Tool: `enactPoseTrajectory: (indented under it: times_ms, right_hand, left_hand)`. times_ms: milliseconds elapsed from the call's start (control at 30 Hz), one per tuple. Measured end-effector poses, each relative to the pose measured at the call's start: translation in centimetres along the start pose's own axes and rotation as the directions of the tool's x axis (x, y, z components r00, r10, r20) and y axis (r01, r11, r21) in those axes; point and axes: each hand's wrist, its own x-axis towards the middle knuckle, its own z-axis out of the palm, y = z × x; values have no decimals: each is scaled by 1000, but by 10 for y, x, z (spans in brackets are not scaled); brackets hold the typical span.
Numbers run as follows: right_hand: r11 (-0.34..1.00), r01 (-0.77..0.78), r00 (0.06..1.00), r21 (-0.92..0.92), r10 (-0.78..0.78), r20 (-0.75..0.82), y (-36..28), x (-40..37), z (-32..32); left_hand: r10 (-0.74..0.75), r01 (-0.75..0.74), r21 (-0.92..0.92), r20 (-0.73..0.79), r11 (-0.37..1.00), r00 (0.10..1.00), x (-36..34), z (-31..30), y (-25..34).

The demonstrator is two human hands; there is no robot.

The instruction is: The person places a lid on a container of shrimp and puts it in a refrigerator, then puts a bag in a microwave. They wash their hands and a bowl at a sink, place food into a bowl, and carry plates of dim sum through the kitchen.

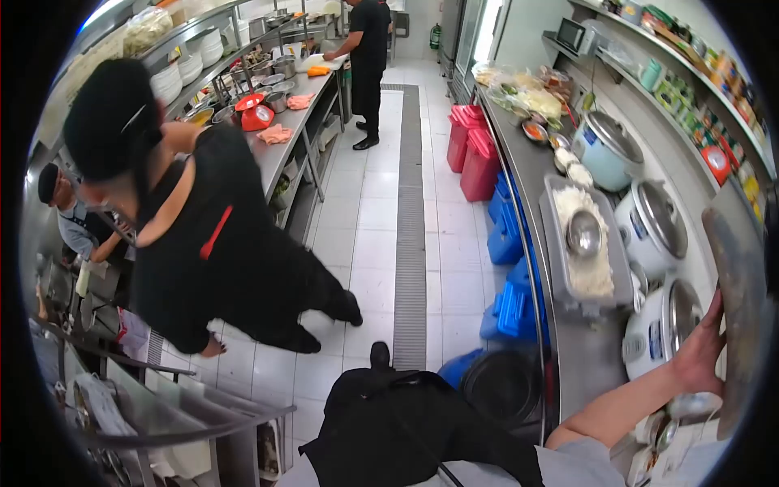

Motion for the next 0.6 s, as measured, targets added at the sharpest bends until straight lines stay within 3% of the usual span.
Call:
enactPoseTrajectory:
  times_ms: [67, 100, 133, 167, 200, 233, 267, 300, 333, 367, 400, 433, 500, 533, 600]
  right_hand:
    - [994, -6, 1000, 111, 5, 8, 63, 16, 0]
    - [977, 3, 1000, 214, -1, -6, 94, 25, 2]
    - [967, -8, 999, 256, 17, -34, 120, 35, 4]
    - [969, -5, 999, 245, 15, -38, 145, 46, 3]
    - [967, -38, 999, 252, 44, -17, 169, 57, 0]
    - [963, -65, 998, 262, 66, 6, 193, 67, -3]
    - [965, -55, 998, 256, 55, 5, 217, 78, -7]
    - [959, -90, 996, 270, 85, 30, 240, 88, -15]
    - [951, -128, 992, 281, 117, 53, 263, 96, -24]
    - [954, -118, 993, 276, 109, 50, 285, 106, -37]
    - [972, -110, 994, 207, 106, 33, 306, 118, -53]
    - [985, -102, 995, 140, 100, 19, 333, 130, -65]
    - [997, -61, 998, 46, 62, -12, 386, 157, -90]
    - [999, -25, 999, -44, 23, -43, 416, 174, -100]
    - [997, -46, 999, 55, 44, 26, 486, 217, -109]
  left_hand:
    - [45, -45, 13, -8, 999, 999, 34, -48, 44]
    - [113, -111, 79, -21, 991, 993, 60, -76, 68]
    - [265, -250, 262, -21, 932, 964, 92, -110, 96]
    - [491, -415, 570, 22, 709, 871, 131, -147, 129]
    - [685, -497, 760, 95, 419, 723, 154, -188, 177]
    - [499, -325, 665, -84, 673, 862, 192, -236, 251]
    - [505, -366, 461, -224, 808, 834, 242, -268, 297]
    - [312, -385, -219, -305, 897, 900, 240, -307, 372]
    - [306, -396, -444, -262, 804, 915, 256, -342, 435]
    - [343, -432, -420, -272, 798, 899, 212, -387, 506]
    - [373, -422, -516, -202, 746, 906, 168, -425, 575]
    - [486, -547, -346, -251, 762, 837, 203, -452, 610]
    - [560, -638, -277, -314, 718, 766, 251, -495, 672]
    - [498, -583, -238, -335, 777, 800, 196, -526, 719]
    - [438, -556, -221, -416, 801, 797, 232, -555, 755]
